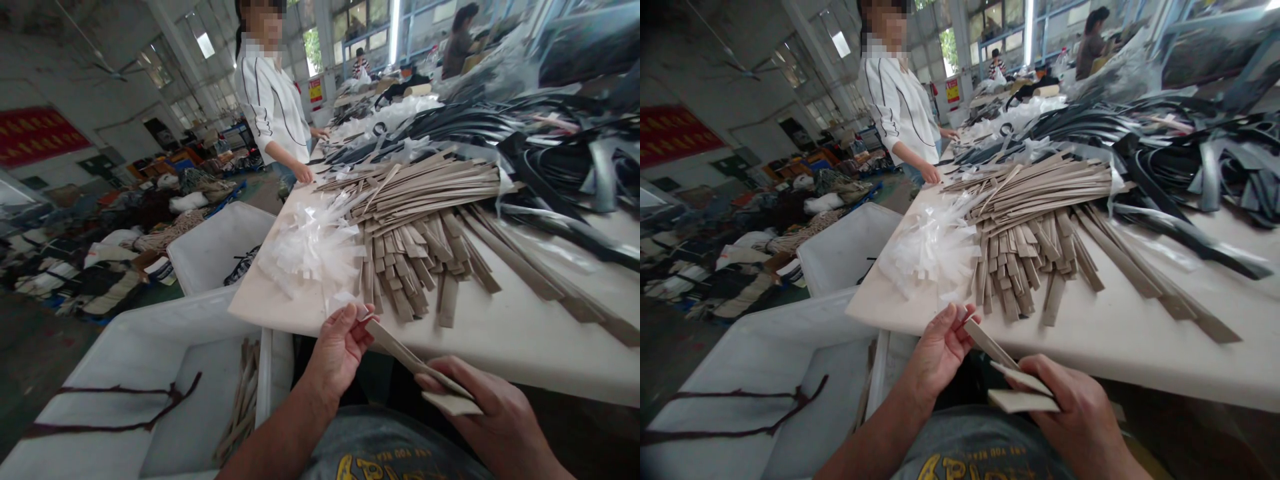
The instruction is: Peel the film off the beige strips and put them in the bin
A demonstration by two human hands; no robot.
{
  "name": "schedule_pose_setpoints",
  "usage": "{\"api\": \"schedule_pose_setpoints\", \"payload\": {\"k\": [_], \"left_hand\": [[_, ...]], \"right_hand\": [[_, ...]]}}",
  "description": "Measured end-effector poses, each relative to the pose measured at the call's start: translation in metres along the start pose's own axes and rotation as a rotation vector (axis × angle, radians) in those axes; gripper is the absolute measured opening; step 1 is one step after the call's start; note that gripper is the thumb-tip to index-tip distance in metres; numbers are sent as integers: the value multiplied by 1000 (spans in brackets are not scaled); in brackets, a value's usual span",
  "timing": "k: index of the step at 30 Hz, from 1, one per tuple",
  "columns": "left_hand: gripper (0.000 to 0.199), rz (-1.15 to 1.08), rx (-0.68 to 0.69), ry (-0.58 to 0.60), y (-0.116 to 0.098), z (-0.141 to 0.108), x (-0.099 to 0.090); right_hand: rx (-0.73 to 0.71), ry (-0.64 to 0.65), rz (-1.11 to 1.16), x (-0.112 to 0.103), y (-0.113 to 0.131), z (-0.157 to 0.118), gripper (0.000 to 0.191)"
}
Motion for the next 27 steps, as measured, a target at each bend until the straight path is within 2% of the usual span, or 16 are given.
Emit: {"api": "schedule_pose_setpoints", "payload": {"k": [5, 11, 15, 23, 27], "left_hand": [[25, -5, -5, 10, 5, -2, 4], [31, -17, -22, -30, 9, -1, -1], [32, -46, -33, -56, 9, 0, -6], [27, -17, -34, -9, 17, 1, -3], [28, 50, -45, 25, 26, -3, 1]], "right_hand": [[-136, -62, -118, -4, 11, 4, 7], [-82, -34, -143, 6, -2, 1, 10], [-69, -42, -133, 5, -4, 1, 7], [-198, -41, -218, 7, 15, 5, 17], [-107, -5, -173, 15, 4, 7, 13]]}}
Point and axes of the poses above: each hand's wrist, its own z-axis towards the middle knuckle, its own x-axis out of the palm, y = z × x, the point moved 10 cm from there along z, towards the middle knuckle, and after that the axes turned 6 degrees about -y, right-handed, at the moved point
